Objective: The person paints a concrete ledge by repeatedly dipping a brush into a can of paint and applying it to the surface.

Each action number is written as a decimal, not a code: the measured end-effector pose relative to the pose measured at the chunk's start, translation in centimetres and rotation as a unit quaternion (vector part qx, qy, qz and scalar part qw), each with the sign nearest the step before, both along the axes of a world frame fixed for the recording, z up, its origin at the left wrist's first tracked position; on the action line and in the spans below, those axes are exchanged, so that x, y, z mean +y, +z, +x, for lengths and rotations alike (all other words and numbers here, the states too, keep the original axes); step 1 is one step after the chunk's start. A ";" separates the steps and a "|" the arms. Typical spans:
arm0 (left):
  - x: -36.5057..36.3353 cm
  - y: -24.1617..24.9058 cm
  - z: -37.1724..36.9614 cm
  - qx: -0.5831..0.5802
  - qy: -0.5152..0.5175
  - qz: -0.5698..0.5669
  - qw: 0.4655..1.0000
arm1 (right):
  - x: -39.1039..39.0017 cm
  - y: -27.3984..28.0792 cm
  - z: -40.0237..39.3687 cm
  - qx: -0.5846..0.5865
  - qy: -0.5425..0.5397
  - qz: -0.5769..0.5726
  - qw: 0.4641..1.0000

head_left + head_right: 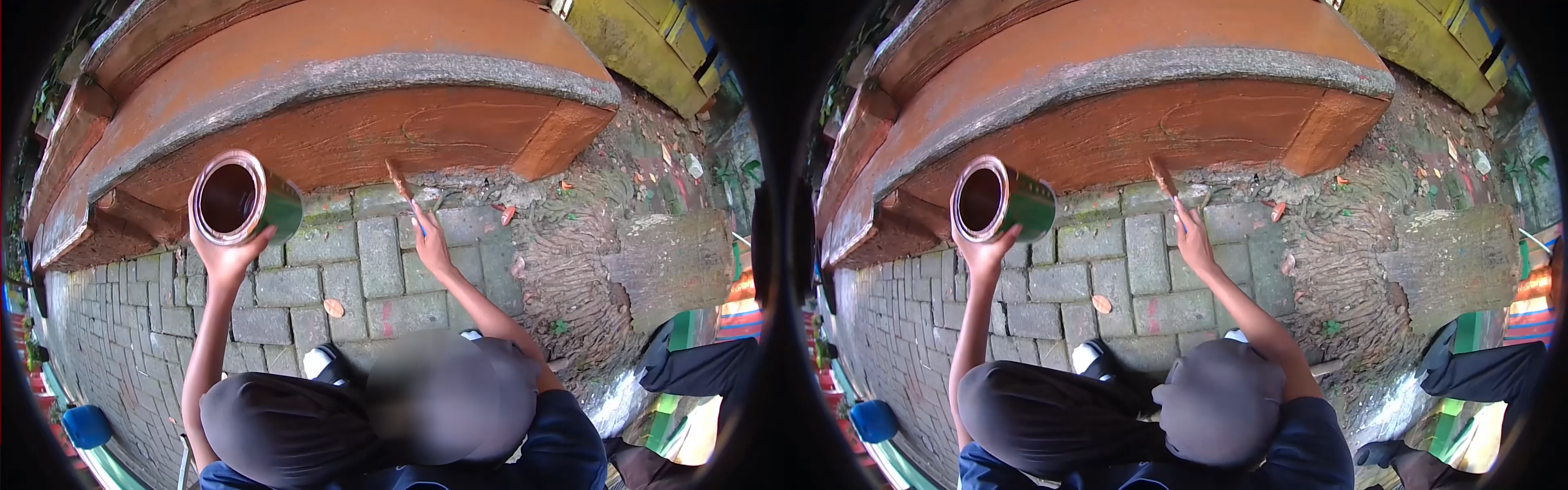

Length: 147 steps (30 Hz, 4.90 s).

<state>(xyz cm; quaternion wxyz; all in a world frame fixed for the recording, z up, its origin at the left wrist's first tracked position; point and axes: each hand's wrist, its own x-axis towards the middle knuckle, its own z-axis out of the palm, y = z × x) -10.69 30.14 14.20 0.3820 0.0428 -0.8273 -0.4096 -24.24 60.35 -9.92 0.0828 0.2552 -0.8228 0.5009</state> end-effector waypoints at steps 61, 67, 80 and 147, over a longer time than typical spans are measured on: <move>-14.0 -2.7 0.4 -0.088 -0.243 0.114 0.959 | -7.9 4.7 -5.1 -0.033 -0.369 -0.033 0.928; -16.3 -5.8 -0.3 -0.085 -0.217 0.135 0.963 | -20.1 4.2 1.7 -0.050 -0.211 -0.049 0.975; -26.0 -11.6 7.1 -0.031 0.006 0.032 0.999 | -35.4 6.0 7.9 -0.165 -0.012 0.014 0.986; -20.5 -12.2 5.5 -0.087 -0.140 -0.062 0.984 | 9.7 13.5 -9.8 0.099 -0.239 0.541 0.800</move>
